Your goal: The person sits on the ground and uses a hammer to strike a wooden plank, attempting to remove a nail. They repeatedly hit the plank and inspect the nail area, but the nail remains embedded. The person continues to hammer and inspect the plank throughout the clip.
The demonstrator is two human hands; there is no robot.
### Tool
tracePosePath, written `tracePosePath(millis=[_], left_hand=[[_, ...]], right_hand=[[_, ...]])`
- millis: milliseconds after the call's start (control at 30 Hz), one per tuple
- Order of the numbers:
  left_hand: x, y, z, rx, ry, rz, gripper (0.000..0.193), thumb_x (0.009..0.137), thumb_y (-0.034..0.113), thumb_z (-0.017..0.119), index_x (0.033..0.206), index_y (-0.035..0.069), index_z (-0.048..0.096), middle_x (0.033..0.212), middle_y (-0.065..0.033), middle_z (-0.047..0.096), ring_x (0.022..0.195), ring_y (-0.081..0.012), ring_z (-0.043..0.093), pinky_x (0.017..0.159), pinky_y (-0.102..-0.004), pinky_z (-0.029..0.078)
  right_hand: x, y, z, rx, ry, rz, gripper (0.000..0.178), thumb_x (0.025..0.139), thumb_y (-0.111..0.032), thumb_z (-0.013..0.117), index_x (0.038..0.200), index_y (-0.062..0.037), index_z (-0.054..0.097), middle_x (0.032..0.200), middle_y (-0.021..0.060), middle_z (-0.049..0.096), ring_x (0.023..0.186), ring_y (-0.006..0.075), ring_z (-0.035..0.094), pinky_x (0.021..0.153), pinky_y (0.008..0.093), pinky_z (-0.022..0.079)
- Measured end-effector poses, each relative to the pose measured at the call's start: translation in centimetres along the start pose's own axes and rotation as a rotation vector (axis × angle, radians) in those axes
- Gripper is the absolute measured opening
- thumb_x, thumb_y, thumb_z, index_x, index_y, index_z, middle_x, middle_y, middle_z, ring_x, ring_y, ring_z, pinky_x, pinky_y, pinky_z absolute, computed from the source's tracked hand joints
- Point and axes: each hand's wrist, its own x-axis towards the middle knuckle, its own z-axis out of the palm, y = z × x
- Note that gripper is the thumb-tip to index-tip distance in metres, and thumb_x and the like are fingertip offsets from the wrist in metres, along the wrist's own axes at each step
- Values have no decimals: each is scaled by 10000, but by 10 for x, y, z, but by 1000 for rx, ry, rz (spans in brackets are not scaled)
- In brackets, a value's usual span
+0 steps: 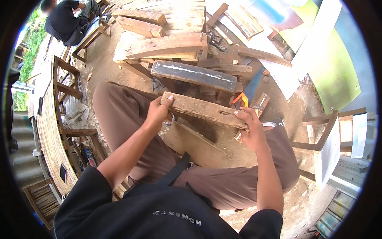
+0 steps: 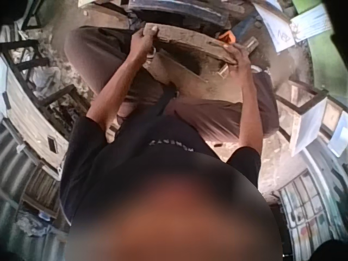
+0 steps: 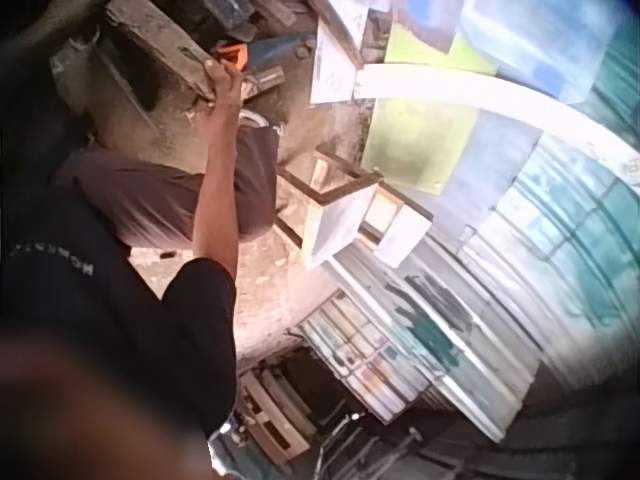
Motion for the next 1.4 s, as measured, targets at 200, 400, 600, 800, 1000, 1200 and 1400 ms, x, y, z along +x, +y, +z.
tracePosePath(millis=[200,400,600,800,1000,1200,1400], left_hand=[[0,0,-31,-137,109,85,383,1029,269,713,1233,-55,709,936,-95,746,754,-128,627,685,-320,516],[19,0,-42,-258,164,61,402,1029,194,707,1304,-96,662,1126,-148,747,970,-180,680,870,-332,530],[42,-9,-43,-200,185,94,430,1004,207,736,1333,-64,685,1115,-152,773,998,-184,691,919,-331,529],[50,-9,-51,-33,123,105,431,997,247,742,1292,-65,703,1080,-185,792,983,-194,722,900,-348,549],[39,7,-46,257,203,230,423,980,313,773,1152,-72,748,923,-151,757,850,-187,657,801,-363,527],[30,19,-47,358,239,230,455,949,366,793,1055,-76,765,834,-205,731,793,-263,685,781,-410,531],[31,20,-50,413,261,225,484,934,395,798,1065,-70,769,840,-290,740,803,-364,748,815,-443,553]], right_hand=[[19,-13,20,25,-38,-49,773,745,187,685,1390,-228,588,1486,124,528,1289,426,614,1023,468,575],[41,-21,42,-10,-84,-81,774,743,167,709,1412,-194,563,1487,143,522,1324,431,584,1035,472,556],[42,-21,47,-38,-20,-103,1016,711,174,732,1576,-208,362,1543,163,460,1368,422,558,1140,448,507],[34,-5,57,253,37,225,1021,797,88,796,1608,-161,226,1437,190,593,1356,358,600,1156,431,488],[30,3,48,186,1,212,649,825,-24,863,1389,-65,543,1276,169,730,1206,309,711,1034,392,549],[29,-1,43,95,1,182,666,837,-39,868,1410,-63,531,1284,184,716,1221,339,700,1035,408,544],[30,-5,39,60,-100,144,696,863,-6,813,1465,-62,468,1408,225,628,1306,408,626,1071,450,514]])
